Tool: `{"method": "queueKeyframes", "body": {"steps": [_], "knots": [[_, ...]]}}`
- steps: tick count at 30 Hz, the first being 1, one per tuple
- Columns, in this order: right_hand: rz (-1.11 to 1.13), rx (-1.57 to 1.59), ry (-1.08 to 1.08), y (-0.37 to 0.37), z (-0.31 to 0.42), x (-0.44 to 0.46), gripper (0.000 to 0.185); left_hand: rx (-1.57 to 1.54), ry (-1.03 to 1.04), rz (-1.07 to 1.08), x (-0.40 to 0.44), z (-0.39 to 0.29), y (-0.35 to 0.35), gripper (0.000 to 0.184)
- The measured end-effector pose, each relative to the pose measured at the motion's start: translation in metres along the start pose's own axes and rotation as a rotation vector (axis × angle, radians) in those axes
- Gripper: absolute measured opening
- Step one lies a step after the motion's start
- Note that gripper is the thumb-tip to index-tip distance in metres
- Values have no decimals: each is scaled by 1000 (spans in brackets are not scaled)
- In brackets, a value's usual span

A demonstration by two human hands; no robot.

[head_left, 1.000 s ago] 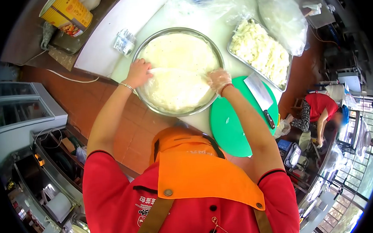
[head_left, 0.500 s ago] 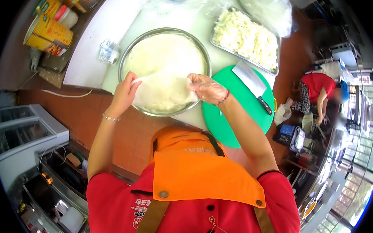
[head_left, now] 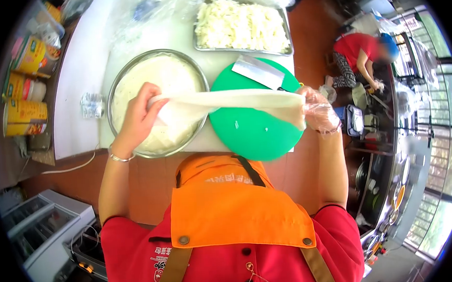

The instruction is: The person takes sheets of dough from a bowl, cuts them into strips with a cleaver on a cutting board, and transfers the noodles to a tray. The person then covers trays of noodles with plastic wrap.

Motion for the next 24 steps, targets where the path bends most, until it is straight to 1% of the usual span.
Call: {"method": "queueKeyframes", "body": {"steps": [1,2,4,7,10,11,13,14,15,16,18,20,22,24], "knots": [[-80,-38,-23,-18,0,-8,20,-10,-10,40,8,2,19,13],[-76,-63,25,-31,2,-16,14,-18,-19,79,16,7,39,14],[-231,-189,95,-64,1,-30,8,58,37,177,31,10,80,15],[-440,-394,85,-127,-21,-41,6,145,215,286,47,30,143,16],[-538,-538,88,-172,-47,-42,6,237,486,294,55,63,192,12],[-557,-599,42,-188,-63,-41,7,272,587,297,55,69,201,11],[-603,-893,55,-204,-88,-44,8,341,785,300,51,78,210,10],[-621,-1041,64,-209,-97,-48,8,328,841,333,46,83,214,10],[-643,-1214,109,-199,-96,-52,9,318,896,367,39,86,215,10],[-627,-1308,134,-193,-100,-58,10,310,946,402,30,88,214,10],[-578,-1496,178,-179,-109,-68,12,305,986,502,5,89,213,11],[-514,-1583,279,-179,-128,-78,16,306,996,554,-17,85,209,13],[-485,-1458,30,-174,-133,-88,17,314,971,560,-28,83,198,14],[-461,-1582,122,-144,-114,-78,17,316,864,444,-19,94,178,16]]}}
Point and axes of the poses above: each hand's wrist, its own x-axis towards the middle knuckle, its own y-axis out of the palm, z = x × y, the point moved 6 cm from there along x, towards the middle knuckle, and after that the axes turned 9 degrees about -z, right-handed, at the moved point
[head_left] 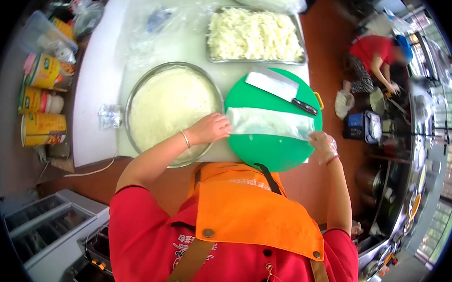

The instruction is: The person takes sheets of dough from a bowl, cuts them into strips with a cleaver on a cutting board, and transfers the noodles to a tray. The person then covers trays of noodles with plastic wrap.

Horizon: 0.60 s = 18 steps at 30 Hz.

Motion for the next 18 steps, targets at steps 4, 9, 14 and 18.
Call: {"method": "queueKeyframes", "body": {"steps": [4,9,14,18], "knots": [[-7,216,195,0,23,7,17,202,-532,-148,-36,85,-58,16],[40,376,160,21,73,20,19,335,-957,-352,-117,203,-102,15],[180,359,179,35,110,28,21,358,-974,-264,-119,244,-93,17],[175,318,158,37,117,32,20,420,-1106,-125,-114,259,-87,16]]}}
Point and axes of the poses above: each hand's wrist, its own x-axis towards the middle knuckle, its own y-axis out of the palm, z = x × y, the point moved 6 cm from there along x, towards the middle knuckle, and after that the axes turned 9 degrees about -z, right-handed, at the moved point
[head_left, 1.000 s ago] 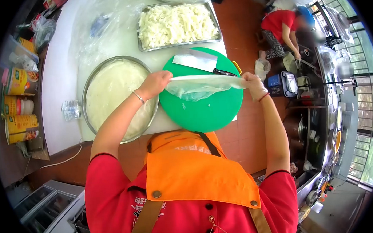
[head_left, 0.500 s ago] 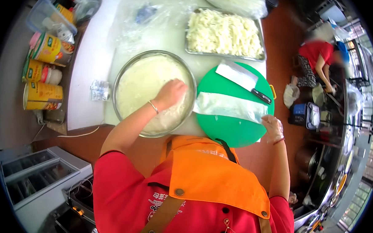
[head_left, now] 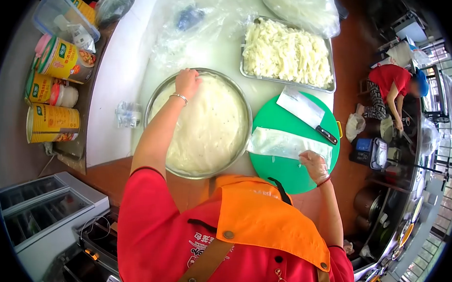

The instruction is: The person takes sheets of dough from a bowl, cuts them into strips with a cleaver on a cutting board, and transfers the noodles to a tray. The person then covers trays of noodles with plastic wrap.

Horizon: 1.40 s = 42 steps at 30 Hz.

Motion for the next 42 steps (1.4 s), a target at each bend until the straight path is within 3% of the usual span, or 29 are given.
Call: {"method": "queueKeyframes", "body": {"steps": [3,9,15,18,21,24,29,34,36,39,42], "knots": [[15,24,6,-1,2,2,20,13,-19,50,6,-5,-3,16],[24,7,-18,5,9,4,20,259,397,-110,-1,-30,-14,16],[26,14,-87,9,17,6,21,200,154,-24,-6,-17,-17,12],[32,15,-71,10,19,6,20,134,331,-189,-10,-26,-24,8],[36,50,-116,12,33,9,20,95,324,-15,-17,-33,-21,6],[30,48,-178,12,58,14,20,-4,341,28,-39,-42,-27,6],[60,33,-411,40,141,27,25,-159,424,121,-103,-68,-44,8],[-46,-25,-776,109,236,37,28,-245,459,155,-164,-91,-53,10],[-91,-133,-918,141,254,42,25,-312,449,140,-184,-94,-55,16],[126,-440,-942,182,260,57,18,-304,388,88,-202,-89,-65,14],[35,-383,-1026,181,259,60,13,-161,317,21,-208,-66,-82,21]]}}
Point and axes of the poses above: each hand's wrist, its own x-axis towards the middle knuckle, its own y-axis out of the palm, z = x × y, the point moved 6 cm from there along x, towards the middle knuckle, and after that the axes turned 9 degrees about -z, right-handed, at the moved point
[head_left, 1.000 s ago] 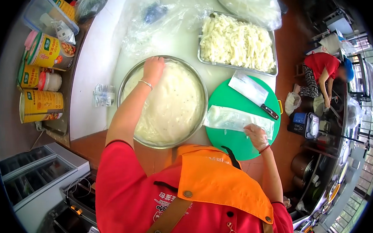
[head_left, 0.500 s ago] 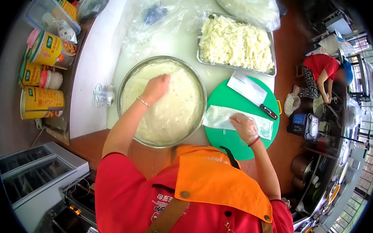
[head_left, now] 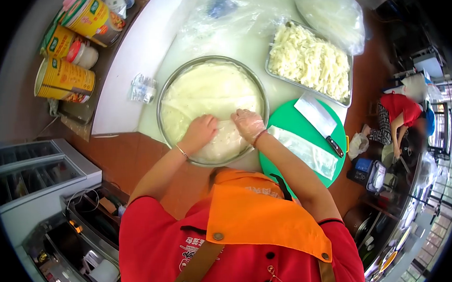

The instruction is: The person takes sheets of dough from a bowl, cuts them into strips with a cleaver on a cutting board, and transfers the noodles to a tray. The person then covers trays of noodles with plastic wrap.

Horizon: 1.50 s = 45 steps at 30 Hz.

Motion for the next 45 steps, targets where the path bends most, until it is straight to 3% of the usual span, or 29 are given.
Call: {"method": "queueKeyframes", "body": {"steps": [4,10,13,16,19,21,24,27,30,33,36,39,41,43,44,45], "knots": [[-32,29,-15,-17,-1,-2,14,230,27,-90,-8,40,-40,25],[-2,13,-216,-54,11,-15,12,192,78,17,-29,64,-56,16],[147,-40,-317,-47,18,-37,11,120,168,133,-59,37,-54,17],[276,3,-390,-25,20,-63,12,-121,-46,408,-85,12,-37,17],[284,-64,-237,-28,11,-52,28,-161,-21,414,-91,-6,-34,20],[121,-82,-70,-38,-9,-28,40,-106,-97,239,-82,11,-35,25],[136,-150,65,-35,-36,6,34,41,-235,-180,-51,50,-45,32],[222,-252,135,-10,-55,16,21,274,-316,-252,-36,90,-55,31],[291,-247,86,-7,-55,10,18,225,-513,173,-43,126,-44,27],[159,-121,175,-5,-58,0,17,147,-438,205,-47,125,-38,22],[291,41,226,12,-52,-10,16,-5,-594,197,-57,120,-36,15],[256,87,-336,48,-33,-27,32,-66,-488,239,-65,105,-33,19],[357,839,390,12,-27,-25,34,-176,-471,207,-58,95,-44,20],[264,1616,803,8,-12,-38,21,-350,-539,135,-48,85,-61,18],[251,1784,769,-4,-7,-41,21,-377,-639,198,-40,73,-74,18],[237,1951,721,-16,-3,-43,21,-405,-505,138,-34,67,-81,18]]}}
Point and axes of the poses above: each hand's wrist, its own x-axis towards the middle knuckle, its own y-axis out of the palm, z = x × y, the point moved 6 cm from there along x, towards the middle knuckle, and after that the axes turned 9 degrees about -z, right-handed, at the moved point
